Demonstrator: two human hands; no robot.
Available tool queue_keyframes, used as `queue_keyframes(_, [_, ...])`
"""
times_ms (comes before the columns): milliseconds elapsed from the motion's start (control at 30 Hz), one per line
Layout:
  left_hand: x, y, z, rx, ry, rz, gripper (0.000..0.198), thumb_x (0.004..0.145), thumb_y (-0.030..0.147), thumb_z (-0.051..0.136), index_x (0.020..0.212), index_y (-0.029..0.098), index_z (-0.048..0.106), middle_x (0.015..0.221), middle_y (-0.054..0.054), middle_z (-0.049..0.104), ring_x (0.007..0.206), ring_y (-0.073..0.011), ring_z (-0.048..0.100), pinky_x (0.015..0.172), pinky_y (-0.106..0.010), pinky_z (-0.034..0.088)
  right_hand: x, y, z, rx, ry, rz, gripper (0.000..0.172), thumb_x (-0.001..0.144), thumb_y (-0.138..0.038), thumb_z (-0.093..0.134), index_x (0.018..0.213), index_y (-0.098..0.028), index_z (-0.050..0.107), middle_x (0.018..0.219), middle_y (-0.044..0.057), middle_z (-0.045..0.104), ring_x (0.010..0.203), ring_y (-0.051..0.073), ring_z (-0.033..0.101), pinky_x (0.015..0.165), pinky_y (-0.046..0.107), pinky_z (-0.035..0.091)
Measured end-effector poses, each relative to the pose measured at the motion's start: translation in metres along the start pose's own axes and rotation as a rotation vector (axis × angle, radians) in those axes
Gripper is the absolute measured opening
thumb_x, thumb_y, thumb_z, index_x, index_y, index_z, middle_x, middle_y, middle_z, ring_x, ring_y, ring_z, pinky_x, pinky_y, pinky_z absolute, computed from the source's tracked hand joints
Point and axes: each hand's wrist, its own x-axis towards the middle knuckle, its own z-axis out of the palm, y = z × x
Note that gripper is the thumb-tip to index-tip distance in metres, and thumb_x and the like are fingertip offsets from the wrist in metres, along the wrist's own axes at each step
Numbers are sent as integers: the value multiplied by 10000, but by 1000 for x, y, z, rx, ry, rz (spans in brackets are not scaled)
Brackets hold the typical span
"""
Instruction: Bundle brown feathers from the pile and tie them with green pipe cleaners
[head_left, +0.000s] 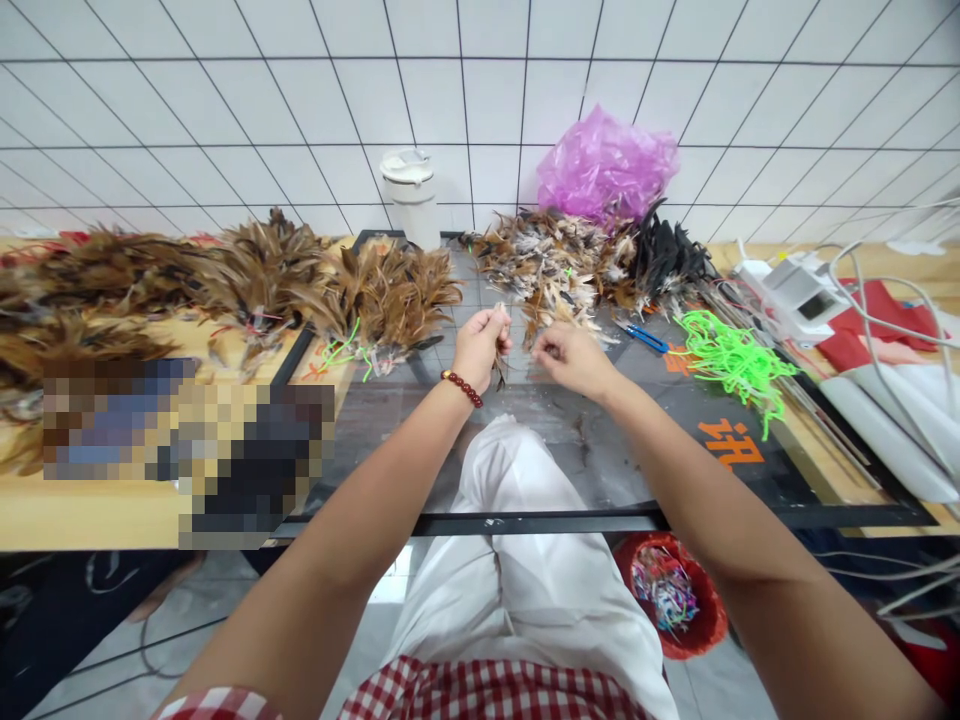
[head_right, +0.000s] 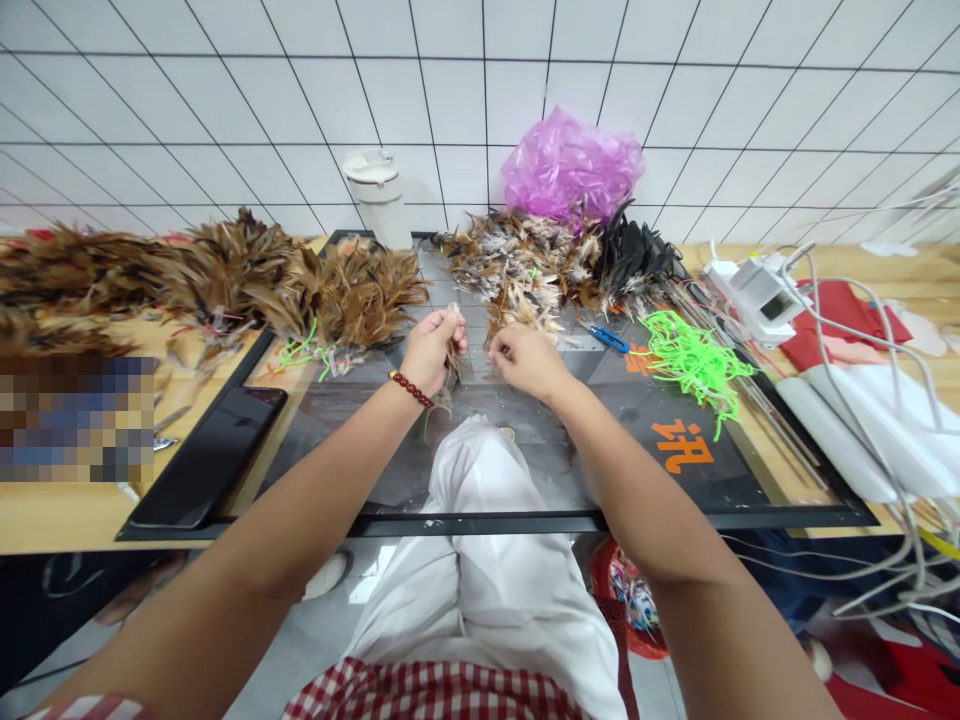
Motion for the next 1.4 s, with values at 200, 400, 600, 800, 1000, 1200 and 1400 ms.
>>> queue_keyframes(200, [0, -1, 0, -9, 23, -9, 215, 794, 317, 638, 698, 147, 548, 571, 39, 525, 471, -51, 515, 466, -171, 409, 7, 8, 12, 540, 213, 284, 209, 760, -384, 612, 726, -181, 578, 598, -30, 526, 520, 100, 437, 532, 244, 379])
queue_keyframes(400, [1, -2, 0, 17, 40, -10, 242, 781, 354, 655, 714, 137, 572, 630, 19, 583, 486, -44, 535, 472, -162, 417, 8, 16, 9, 473, 452, 236, 302, 750, -369, 646, 996, -199, 604, 928, 37, 617, 644, 116, 525, 641, 272, 459])
queue_keyframes(600, [1, -1, 0, -17, 50, -17, 248, 779, 360, 653, 716, 146, 544, 668, 23, 598, 471, -36, 522, 471, -163, 423, -2, 15, -23, 46, 116, 21, 134, 753, -305, 636, 714, -178, 656, 692, 20, 625, 604, 122, 513, 614, 256, 410])
queue_keyframes(800, [2, -1, -1, -24, 54, -23, 215, 798, 323, 630, 717, 141, 547, 624, 28, 578, 458, -43, 513, 462, -171, 417, -5, 19, -28, -44, -214, -165, 92, 667, -255, 665, 645, -172, 632, 678, 20, 621, 650, 137, 538, 662, 260, 399])
queue_keyframes(1000, [4, -3, -2, -13, 66, -28, 240, 779, 356, 650, 719, 144, 555, 619, 26, 581, 469, -44, 516, 463, -166, 411, -4, 15, -28, 5, -129, -98, 70, 742, -196, 532, 749, -167, 596, 676, 13, 578, 601, 121, 484, 585, 239, 367])
queue_keyframes(1200, [1, -4, -1, 69, -22, 26, 217, 768, 341, 661, 712, 137, 612, 616, 11, 602, 452, -45, 482, 448, -178, 385, -3, 4, -29, 58, -39, -89, 120, 780, -183, 532, 843, -170, 633, 730, 9, 632, 635, 120, 547, 627, 238, 408])
queue_keyframes(1400, [-7, -7, 2, 229, -273, 38, 212, 777, 290, 657, 648, 125, 623, 532, 8, 571, 480, -62, 514, 507, -184, 414, -2, 2, -24, 187, 105, -90, 163, 816, -225, 561, 944, -186, 655, 834, 24, 681, 744, 142, 608, 721, 269, 468])
